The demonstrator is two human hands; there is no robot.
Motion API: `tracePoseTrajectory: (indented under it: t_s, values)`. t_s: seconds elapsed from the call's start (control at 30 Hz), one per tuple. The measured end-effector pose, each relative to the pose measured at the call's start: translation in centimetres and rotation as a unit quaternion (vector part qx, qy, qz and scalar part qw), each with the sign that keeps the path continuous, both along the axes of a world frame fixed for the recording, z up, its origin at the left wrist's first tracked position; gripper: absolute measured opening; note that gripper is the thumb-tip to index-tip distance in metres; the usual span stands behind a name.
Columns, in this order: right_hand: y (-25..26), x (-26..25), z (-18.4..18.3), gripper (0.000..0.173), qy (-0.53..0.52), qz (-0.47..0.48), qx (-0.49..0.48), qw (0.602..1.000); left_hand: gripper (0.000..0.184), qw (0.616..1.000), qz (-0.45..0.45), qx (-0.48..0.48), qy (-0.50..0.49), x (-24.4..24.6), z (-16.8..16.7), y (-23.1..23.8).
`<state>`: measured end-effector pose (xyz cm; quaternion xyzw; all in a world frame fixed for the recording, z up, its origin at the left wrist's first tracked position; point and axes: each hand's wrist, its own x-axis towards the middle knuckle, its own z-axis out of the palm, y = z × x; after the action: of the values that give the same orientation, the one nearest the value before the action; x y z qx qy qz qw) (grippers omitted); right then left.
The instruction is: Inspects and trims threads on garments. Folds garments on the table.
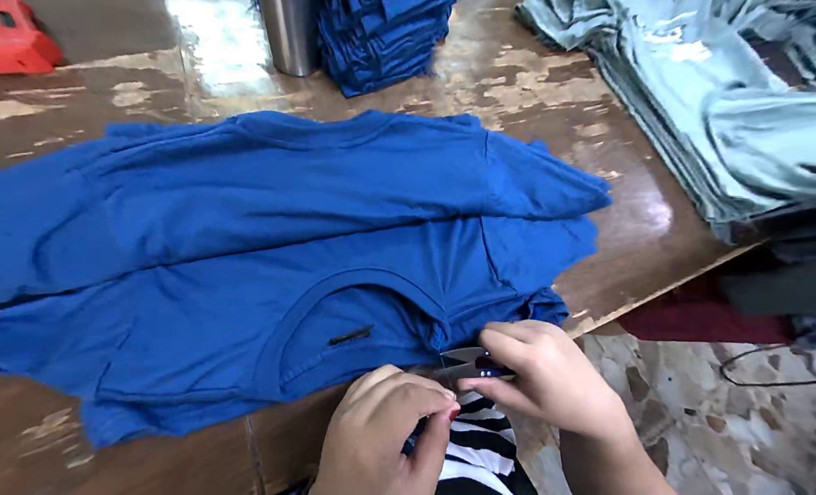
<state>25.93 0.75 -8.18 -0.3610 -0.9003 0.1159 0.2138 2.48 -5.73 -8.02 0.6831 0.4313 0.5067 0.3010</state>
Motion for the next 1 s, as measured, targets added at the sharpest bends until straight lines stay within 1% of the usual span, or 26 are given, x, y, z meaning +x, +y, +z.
tracePoseTrajectory:
  t_s: [0.07,0.1,0.2,0.23,0.27,0.3,0.33,0.37,0.4,0.43,0.47,0.5,0.57,0.6,0.67,0.7,0.77,0.8,0.83,0.87,0.9,0.93,0.97,1.0]
  values:
    - [-0.2,-0.9,-0.2,0.053,-0.004,-0.025,0.004,1.0,0.005,0.999,-0.009,0.019,0.04,-0.1,0.1,0.0]
    - [-0.2,-1.3,-0.4,0.053,-0.005,-0.043,0.004,0.999,0.009,0.997,-0.033,0.025,0.064,-0.5,0.3,0.0]
    - [0.0,-2.2,-0.1,0.052,0.031,-0.084,-0.001,0.996,0.027,0.972,-0.178,0.012,0.155,-2.6,1.9,-0.3]
    - [0.0,-2.6,0.1,0.052,0.056,-0.095,-0.001,0.994,0.034,0.963,-0.207,-0.003,0.174,-3.4,2.4,-0.3]
    - [0.2,-3.1,0.2,0.052,0.081,-0.106,0.001,0.991,0.041,0.962,-0.199,-0.015,0.189,-4.1,2.7,-0.3]
    - [0.3,-3.8,0.2,0.052,0.103,-0.114,0.002,0.988,0.044,0.969,-0.151,-0.019,0.195,-4.8,2.8,-0.3]
    - [0.6,-4.6,0.1,0.052,0.12,-0.123,0.003,0.985,0.042,0.975,-0.07,-0.015,0.21,-5.4,2.5,-0.1]
    - [0.9,-5.5,-0.1,0.052,0.129,-0.129,0.007,0.983,0.041,0.972,0.025,-0.01,0.233,-5.9,2.2,0.3]
    - [1.2,-6.4,-0.4,0.051,0.131,-0.135,0.01,0.982,0.041,0.959,0.113,-0.015,0.261,-6.5,1.7,0.8]
    - [1.4,-7.3,-0.7,0.047,0.129,-0.139,0.013,0.982,0.042,0.938,0.183,-0.041,0.293,-7.3,1.1,1.2]
    - [1.6,-7.9,-0.9,0.037,0.122,-0.141,0.016,0.982,0.045,0.917,0.225,-0.084,0.318,-8.1,0.7,1.4]
    - [1.8,-8.4,-1.1,0.027,0.115,-0.14,0.021,0.983,0.046,0.904,0.244,-0.121,0.329,-9.0,0.5,1.3]
    - [1.9,-8.4,-1.1,0.013,0.122,-0.125,0.045,0.984,0.039,0.892,0.261,-0.139,0.343,-10.2,0.5,0.5]
    - [1.8,-8.1,-1.0,0.01,0.136,-0.107,0.066,0.983,0.035,0.89,0.263,-0.132,0.348,-10.5,0.6,-0.1]
    - [1.4,-7.1,-0.8,0.011,0.152,-0.04,0.094,0.983,0.029,0.898,0.27,-0.1,0.333,-10.7,0.7,-0.6]
    - [1.2,-6.8,-0.7,0.01,0.14,0.005,0.096,0.985,0.027,0.904,0.287,-0.064,0.308,-10.5,0.5,-0.5]
    - [1.1,-6.8,-1.0,0.009,0.087,0.088,0.079,0.989,0.024,0.922,0.325,0.023,0.21,-10.2,-0.2,0.0]
    - [1.1,-7.1,-1.4,0.008,0.065,0.114,0.062,0.989,0.021,0.932,0.33,0.05,0.138,-10.0,-0.6,0.4]
    - [1.1,-7.4,-1.7,0.008,0.05,0.126,0.044,0.99,0.017,0.945,0.319,0.053,0.045,-9.8,-1.0,0.7]
    - [0.9,-7.6,-1.7,0.008,0.046,0.129,0.031,0.99,0.015,0.952,0.296,0.024,-0.065,-9.4,-1.1,1.0]
    - [0.9,-7.6,-1.4,0.01,0.053,0.137,0.016,0.989,0.015,0.945,0.268,-0.024,-0.186,-8.9,-0.8,1.1]
    - [0.8,-7.7,-1.0,0.013,0.074,0.153,-0.005,0.985,0.016,0.924,0.237,-0.071,-0.293,-8.6,-0.4,1.2]
    - [0.8,-7.8,-0.6,0.017,0.106,0.169,-0.032,0.979,0.014,0.897,0.208,-0.104,-0.375,-8.4,-0.1,1.1]
    - [0.7,-8.2,-0.3,0.018,0.138,0.178,-0.056,0.973,0.011,0.876,0.19,-0.118,-0.427,-8.3,-0.1,1.0]
